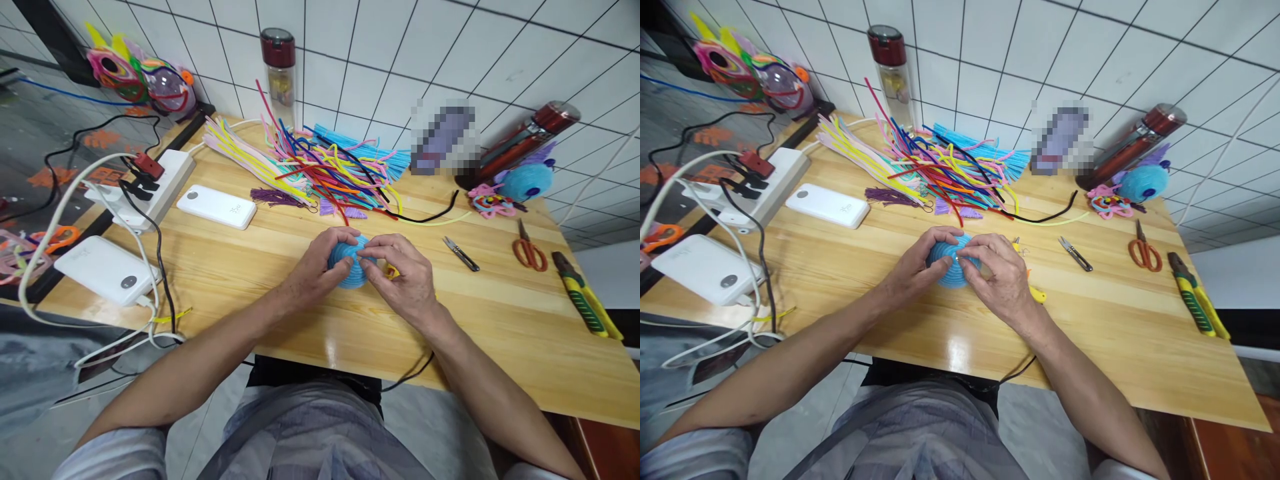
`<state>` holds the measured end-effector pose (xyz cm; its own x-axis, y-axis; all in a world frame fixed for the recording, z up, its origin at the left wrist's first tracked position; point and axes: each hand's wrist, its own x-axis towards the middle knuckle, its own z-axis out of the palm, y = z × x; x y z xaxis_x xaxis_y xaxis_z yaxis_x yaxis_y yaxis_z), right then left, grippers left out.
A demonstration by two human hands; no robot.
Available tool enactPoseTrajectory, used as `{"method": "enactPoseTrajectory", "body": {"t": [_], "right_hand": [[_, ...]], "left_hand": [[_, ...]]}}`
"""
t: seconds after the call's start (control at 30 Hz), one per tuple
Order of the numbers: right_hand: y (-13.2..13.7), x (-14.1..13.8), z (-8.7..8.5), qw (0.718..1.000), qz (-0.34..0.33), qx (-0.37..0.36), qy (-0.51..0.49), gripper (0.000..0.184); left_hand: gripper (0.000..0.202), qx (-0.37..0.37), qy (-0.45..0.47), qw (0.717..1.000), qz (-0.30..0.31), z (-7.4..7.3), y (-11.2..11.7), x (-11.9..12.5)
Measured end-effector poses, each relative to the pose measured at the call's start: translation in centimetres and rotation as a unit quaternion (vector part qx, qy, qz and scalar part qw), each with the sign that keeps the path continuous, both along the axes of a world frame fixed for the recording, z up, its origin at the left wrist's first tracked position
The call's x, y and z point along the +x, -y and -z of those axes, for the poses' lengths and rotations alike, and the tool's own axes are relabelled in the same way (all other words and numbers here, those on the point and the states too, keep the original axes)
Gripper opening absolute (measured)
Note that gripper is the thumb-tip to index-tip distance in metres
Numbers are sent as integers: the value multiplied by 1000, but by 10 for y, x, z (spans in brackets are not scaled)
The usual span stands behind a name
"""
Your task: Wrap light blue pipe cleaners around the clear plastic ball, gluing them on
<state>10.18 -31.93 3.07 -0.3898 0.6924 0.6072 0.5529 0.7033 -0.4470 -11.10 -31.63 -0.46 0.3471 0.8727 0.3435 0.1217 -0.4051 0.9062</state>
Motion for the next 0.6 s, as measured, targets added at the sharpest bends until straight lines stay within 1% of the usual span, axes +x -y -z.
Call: {"method": "enactPoseTrajectory", "body": {"t": [0.23,0.47,0.6], "right_hand": [[0,-2,2,1000,-2,16,-4,14],[0,0,3,1000,-1,23,-3,15],[0,-1,2,1000,-1,24,-4,15]], "left_hand": [[24,15,-2,1000,4,1,-1,-1],[28,23,7,999,34,4,-4,-4],[27,20,11,999,39,3,-4,-4]]}}
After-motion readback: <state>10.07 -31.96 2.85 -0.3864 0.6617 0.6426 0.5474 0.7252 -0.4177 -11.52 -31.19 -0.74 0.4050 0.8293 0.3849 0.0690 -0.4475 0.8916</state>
